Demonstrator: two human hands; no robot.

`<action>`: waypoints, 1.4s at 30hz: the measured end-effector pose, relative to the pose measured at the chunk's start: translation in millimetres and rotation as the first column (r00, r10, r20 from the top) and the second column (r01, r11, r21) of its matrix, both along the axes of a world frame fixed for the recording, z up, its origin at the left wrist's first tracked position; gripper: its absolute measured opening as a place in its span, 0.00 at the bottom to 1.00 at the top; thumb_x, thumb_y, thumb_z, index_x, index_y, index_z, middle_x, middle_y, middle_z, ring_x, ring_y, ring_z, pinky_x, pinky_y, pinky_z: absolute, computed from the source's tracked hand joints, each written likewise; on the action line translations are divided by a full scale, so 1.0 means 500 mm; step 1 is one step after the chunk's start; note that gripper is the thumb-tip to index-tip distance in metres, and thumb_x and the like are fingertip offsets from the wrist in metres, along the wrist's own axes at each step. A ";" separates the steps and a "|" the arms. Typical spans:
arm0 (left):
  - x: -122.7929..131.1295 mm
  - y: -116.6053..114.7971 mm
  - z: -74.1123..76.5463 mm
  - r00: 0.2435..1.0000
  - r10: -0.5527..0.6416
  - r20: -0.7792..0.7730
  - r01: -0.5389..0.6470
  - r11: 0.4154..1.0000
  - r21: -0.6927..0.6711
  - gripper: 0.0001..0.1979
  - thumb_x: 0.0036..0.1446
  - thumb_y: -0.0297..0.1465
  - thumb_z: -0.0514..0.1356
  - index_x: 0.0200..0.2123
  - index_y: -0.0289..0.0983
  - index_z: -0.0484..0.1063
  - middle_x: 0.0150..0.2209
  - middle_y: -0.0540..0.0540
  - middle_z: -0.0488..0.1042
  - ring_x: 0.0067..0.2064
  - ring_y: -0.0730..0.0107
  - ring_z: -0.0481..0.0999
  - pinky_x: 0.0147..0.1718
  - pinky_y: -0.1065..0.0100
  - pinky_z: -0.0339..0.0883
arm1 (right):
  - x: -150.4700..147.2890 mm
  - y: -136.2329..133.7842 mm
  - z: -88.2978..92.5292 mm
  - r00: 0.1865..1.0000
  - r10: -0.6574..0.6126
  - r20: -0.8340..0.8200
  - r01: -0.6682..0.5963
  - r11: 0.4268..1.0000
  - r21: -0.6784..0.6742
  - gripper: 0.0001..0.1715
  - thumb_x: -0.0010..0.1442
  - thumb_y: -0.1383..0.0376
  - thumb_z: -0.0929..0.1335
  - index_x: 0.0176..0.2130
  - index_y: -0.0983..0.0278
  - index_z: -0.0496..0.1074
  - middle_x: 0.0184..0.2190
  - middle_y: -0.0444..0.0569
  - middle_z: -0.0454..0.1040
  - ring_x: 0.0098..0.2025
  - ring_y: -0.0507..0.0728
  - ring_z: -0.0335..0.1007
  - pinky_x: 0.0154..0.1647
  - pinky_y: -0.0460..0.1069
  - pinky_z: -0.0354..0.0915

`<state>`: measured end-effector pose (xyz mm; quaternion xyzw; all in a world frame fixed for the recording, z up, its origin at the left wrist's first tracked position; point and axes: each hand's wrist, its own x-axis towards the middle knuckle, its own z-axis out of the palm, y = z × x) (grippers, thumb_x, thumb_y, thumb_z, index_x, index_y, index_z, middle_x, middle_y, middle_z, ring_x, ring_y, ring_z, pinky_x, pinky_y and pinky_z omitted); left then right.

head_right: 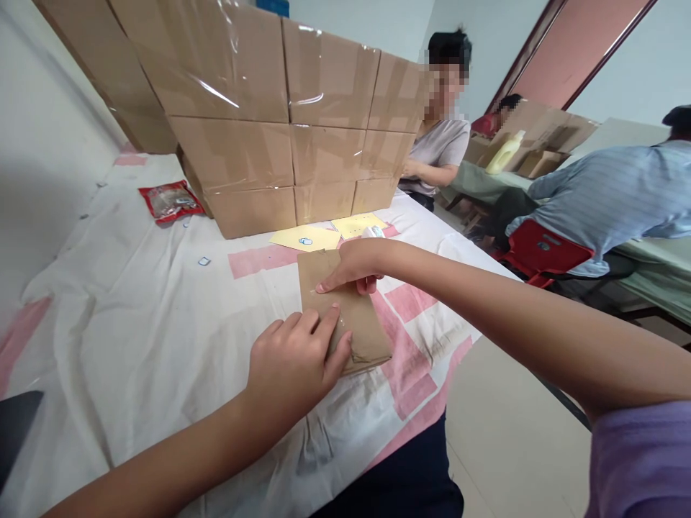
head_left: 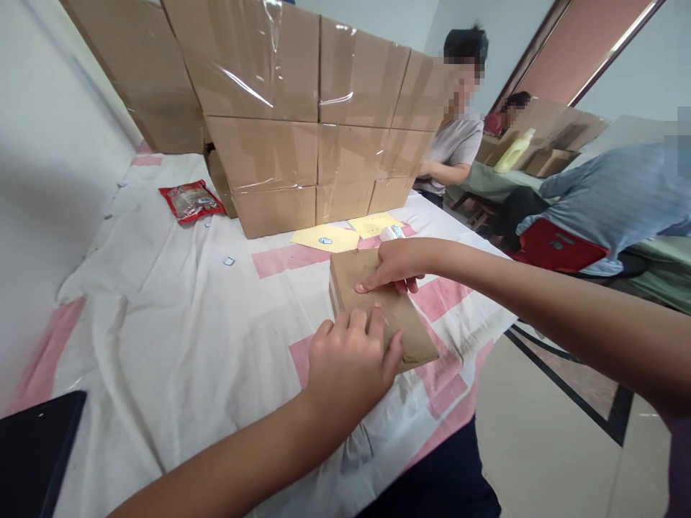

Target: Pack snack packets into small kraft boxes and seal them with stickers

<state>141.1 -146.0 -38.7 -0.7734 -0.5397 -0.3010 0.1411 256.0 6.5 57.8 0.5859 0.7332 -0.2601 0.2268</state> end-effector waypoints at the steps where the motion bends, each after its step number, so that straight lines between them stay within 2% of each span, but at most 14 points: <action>1: 0.000 0.000 0.001 1.000 -0.001 -0.004 0.001 1.000 0.001 0.21 0.66 0.39 0.51 0.48 0.34 0.79 0.28 0.45 0.76 0.29 0.61 0.75 0.26 0.60 0.60 | -0.001 0.002 0.001 1.000 0.005 0.009 -0.005 1.000 -0.009 0.36 0.41 0.35 0.75 0.25 0.65 0.71 0.24 0.54 0.78 0.23 0.58 0.74 0.23 0.50 0.57; 7: 0.000 0.000 0.001 1.000 0.004 -0.014 -0.004 1.000 0.030 0.19 0.65 0.39 0.53 0.47 0.35 0.80 0.27 0.47 0.75 0.28 0.62 0.75 0.26 0.61 0.58 | 0.009 0.014 0.004 0.998 0.035 0.060 -0.034 0.999 -0.024 0.37 0.42 0.35 0.75 0.29 0.65 0.71 0.25 0.51 0.78 0.25 0.58 0.74 0.25 0.49 0.59; 13: 0.000 0.000 -0.001 1.000 0.000 -0.019 0.001 0.999 0.043 0.20 0.66 0.39 0.52 0.46 0.35 0.80 0.27 0.47 0.75 0.27 0.63 0.74 0.26 0.61 0.56 | 0.027 0.022 0.003 0.993 0.023 0.114 -0.024 1.000 0.004 0.39 0.46 0.33 0.72 0.29 0.67 0.73 0.25 0.53 0.78 0.26 0.58 0.75 0.27 0.49 0.60; 24: -0.001 0.004 -0.002 0.999 -0.019 -0.033 0.020 0.999 0.045 0.20 0.66 0.39 0.52 0.46 0.34 0.80 0.26 0.48 0.73 0.29 0.63 0.73 0.28 0.60 0.56 | 0.050 0.008 0.000 1.000 0.006 -0.029 -0.006 1.000 0.021 0.37 0.44 0.35 0.73 0.29 0.66 0.73 0.25 0.52 0.79 0.24 0.57 0.74 0.23 0.49 0.61; 27: -0.002 0.005 0.001 0.999 -0.014 -0.043 0.015 1.000 0.023 0.22 0.66 0.40 0.51 0.51 0.34 0.77 0.26 0.47 0.73 0.28 0.63 0.72 0.29 0.60 0.57 | 0.053 0.005 -0.002 0.998 0.012 -0.054 -0.012 1.000 0.015 0.36 0.46 0.35 0.73 0.30 0.66 0.74 0.26 0.52 0.79 0.24 0.57 0.75 0.23 0.49 0.61; 30: -0.005 0.006 0.005 0.996 -0.041 -0.073 0.040 0.999 -0.006 0.22 0.67 0.42 0.50 0.55 0.38 0.75 0.26 0.48 0.73 0.28 0.63 0.72 0.29 0.60 0.56 | 0.054 0.002 -0.002 0.998 0.015 -0.067 -0.014 1.000 0.023 0.35 0.46 0.36 0.73 0.29 0.66 0.74 0.26 0.52 0.79 0.24 0.57 0.75 0.24 0.49 0.61; 34: -0.008 0.008 0.009 0.994 -0.069 -0.088 0.067 0.997 -0.029 0.21 0.67 0.42 0.51 0.52 0.38 0.78 0.28 0.47 0.75 0.29 0.62 0.74 0.30 0.60 0.56 | 0.048 -0.007 0.004 0.995 0.025 -0.097 -0.021 0.999 0.037 0.32 0.48 0.39 0.74 0.25 0.66 0.71 0.23 0.51 0.77 0.22 0.55 0.72 0.24 0.48 0.61; 38: -0.007 0.010 0.009 0.992 -0.074 -0.102 0.069 0.996 -0.049 0.22 0.67 0.42 0.51 0.51 0.38 0.78 0.28 0.46 0.76 0.30 0.61 0.75 0.31 0.58 0.57 | 0.038 -0.024 0.025 0.973 0.066 -0.223 -0.056 0.997 0.051 0.26 0.53 0.48 0.73 0.21 0.64 0.66 0.19 0.47 0.73 0.21 0.52 0.69 0.22 0.47 0.58; 42: -0.006 0.010 0.009 0.992 -0.071 -0.106 0.063 0.995 -0.081 0.23 0.67 0.43 0.50 0.53 0.39 0.77 0.29 0.46 0.76 0.31 0.60 0.76 0.33 0.57 0.59 | 0.028 -0.031 0.039 0.862 0.050 -0.505 -0.100 0.992 -0.074 0.25 0.54 0.58 0.72 0.20 0.62 0.55 0.22 0.44 0.75 0.21 0.50 0.69 0.19 0.45 0.52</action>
